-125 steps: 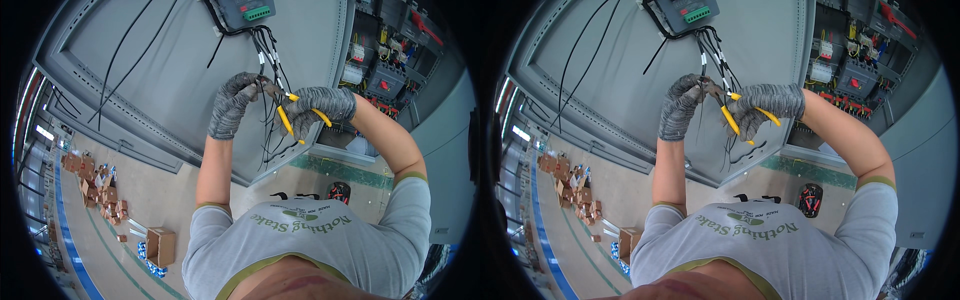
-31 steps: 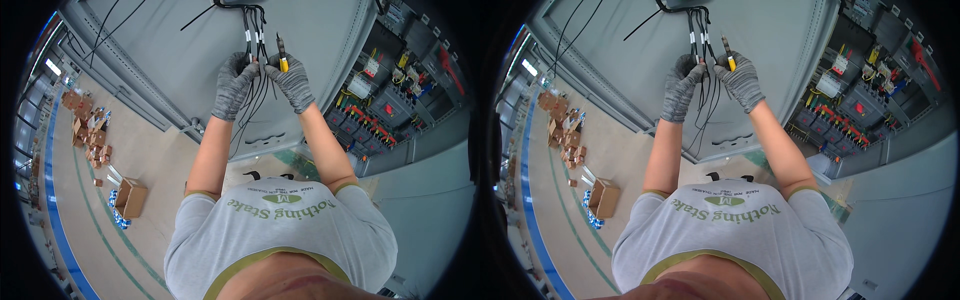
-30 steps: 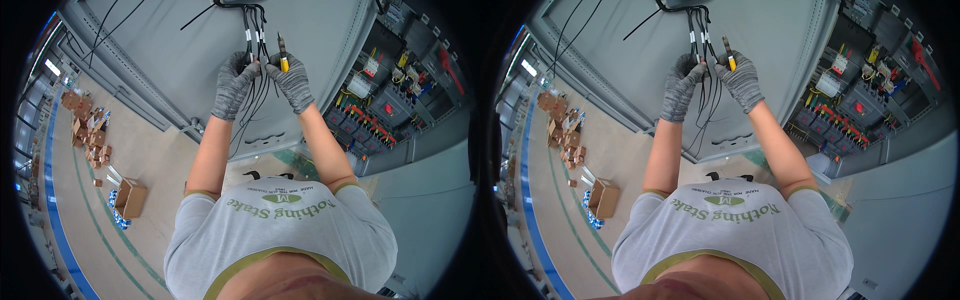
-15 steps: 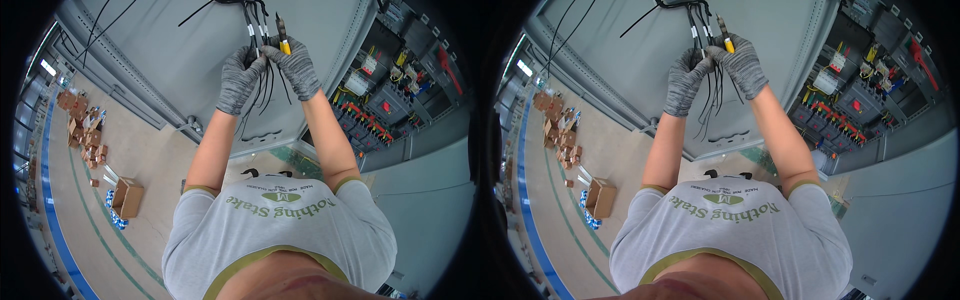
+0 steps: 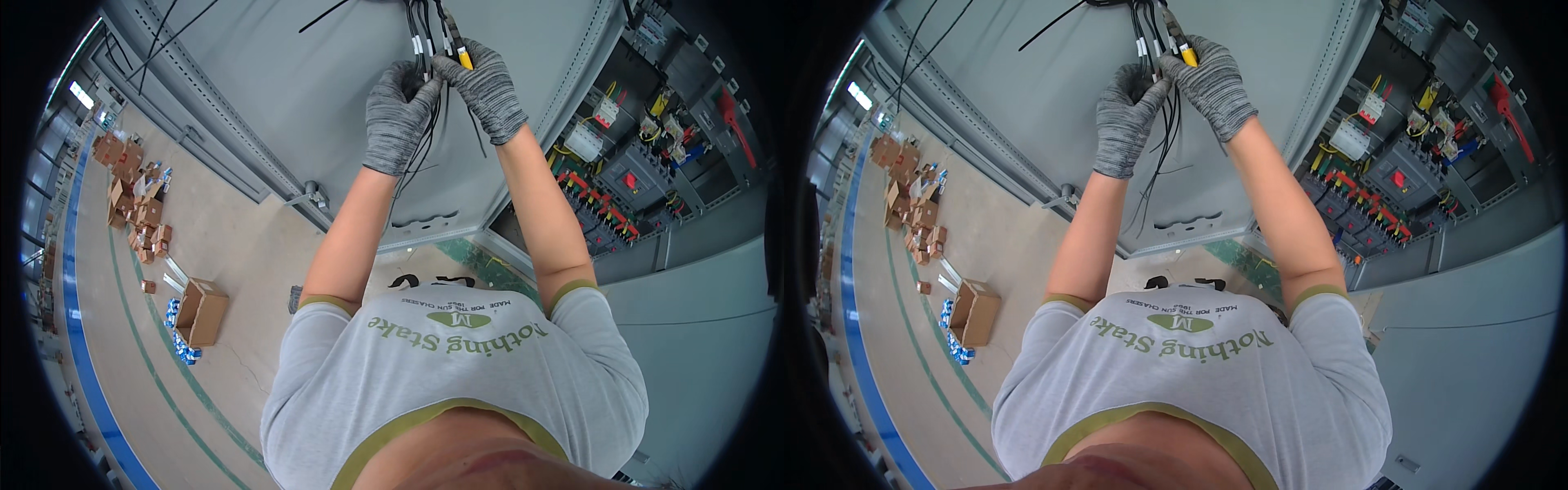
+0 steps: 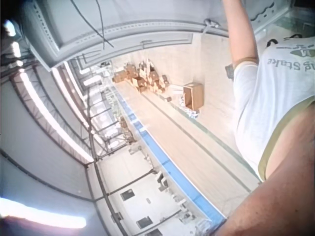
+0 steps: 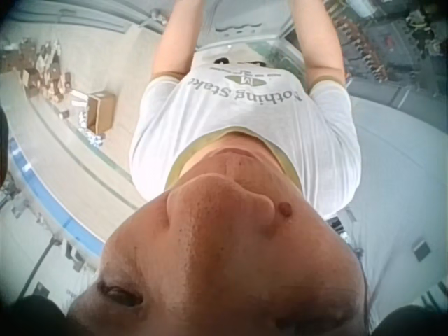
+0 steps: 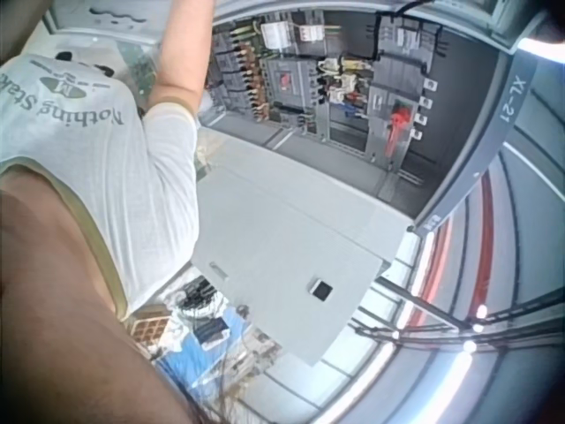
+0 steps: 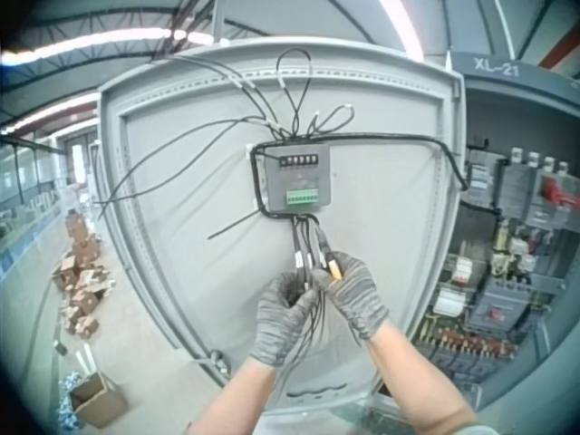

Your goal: The person organizes and secures a bundle of black wires inside an open electrical cabinet. They use a yellow-handled tool to strip wire ends and attach white labels to individual wires, then bundle them together with a zip tie.

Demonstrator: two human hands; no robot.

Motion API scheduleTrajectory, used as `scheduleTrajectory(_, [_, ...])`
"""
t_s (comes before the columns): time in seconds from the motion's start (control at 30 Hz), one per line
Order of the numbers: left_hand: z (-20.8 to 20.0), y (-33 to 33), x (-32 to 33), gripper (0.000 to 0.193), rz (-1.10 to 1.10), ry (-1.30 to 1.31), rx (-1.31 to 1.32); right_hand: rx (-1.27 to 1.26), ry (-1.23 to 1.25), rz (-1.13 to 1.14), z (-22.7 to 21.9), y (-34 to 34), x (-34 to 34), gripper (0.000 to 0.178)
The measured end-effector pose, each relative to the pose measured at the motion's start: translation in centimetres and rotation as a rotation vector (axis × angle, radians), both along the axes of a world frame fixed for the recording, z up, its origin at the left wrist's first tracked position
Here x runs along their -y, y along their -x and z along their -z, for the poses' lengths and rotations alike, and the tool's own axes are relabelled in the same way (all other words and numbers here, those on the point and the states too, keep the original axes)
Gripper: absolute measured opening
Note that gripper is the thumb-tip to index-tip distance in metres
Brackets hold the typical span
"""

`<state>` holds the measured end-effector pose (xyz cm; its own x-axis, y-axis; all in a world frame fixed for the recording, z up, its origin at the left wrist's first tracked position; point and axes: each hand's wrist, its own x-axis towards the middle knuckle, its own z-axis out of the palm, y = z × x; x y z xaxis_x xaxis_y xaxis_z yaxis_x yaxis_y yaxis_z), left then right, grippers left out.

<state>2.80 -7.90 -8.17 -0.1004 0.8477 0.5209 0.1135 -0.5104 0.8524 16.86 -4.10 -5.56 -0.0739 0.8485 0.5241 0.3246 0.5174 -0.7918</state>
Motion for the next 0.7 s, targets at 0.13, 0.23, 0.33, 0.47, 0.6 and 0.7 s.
scheduleTrajectory(0.13, [0.4,0.0,-0.4,0.018,0.071,-0.038,0.057,0.117,0.024,0.041,-1.1,0.3,0.4,0.037])
scheduleTrajectory(0.23, [0.9,0.4,-1.1,0.017,0.182,-0.014,0.178,0.06,0.064,-0.02,-1.0,0.3,-0.1,0.037])
scheduleTrajectory(0.33, [0.4,0.7,-0.8,0.019,0.21,0.067,0.177,0.035,0.005,0.098,-1.5,1.4,-0.3,0.035])
scheduleTrajectory(0.47, [0.4,1.2,-0.3,0.023,0.207,0.057,0.071,0.062,-0.075,0.155,-1.1,1.2,-1.1,0.042])
scheduleTrajectory(0.6, [2.7,1.8,-0.2,0.027,0.177,0.086,0.111,0.108,-0.014,0.088,2.1,-0.2,-0.7,0.042])
scheduleTrajectory(0.7, [3.0,1.4,-0.2,0.027,0.134,0.128,0.163,0.159,0.105,0.089,4.7,-0.7,-0.8,0.036])
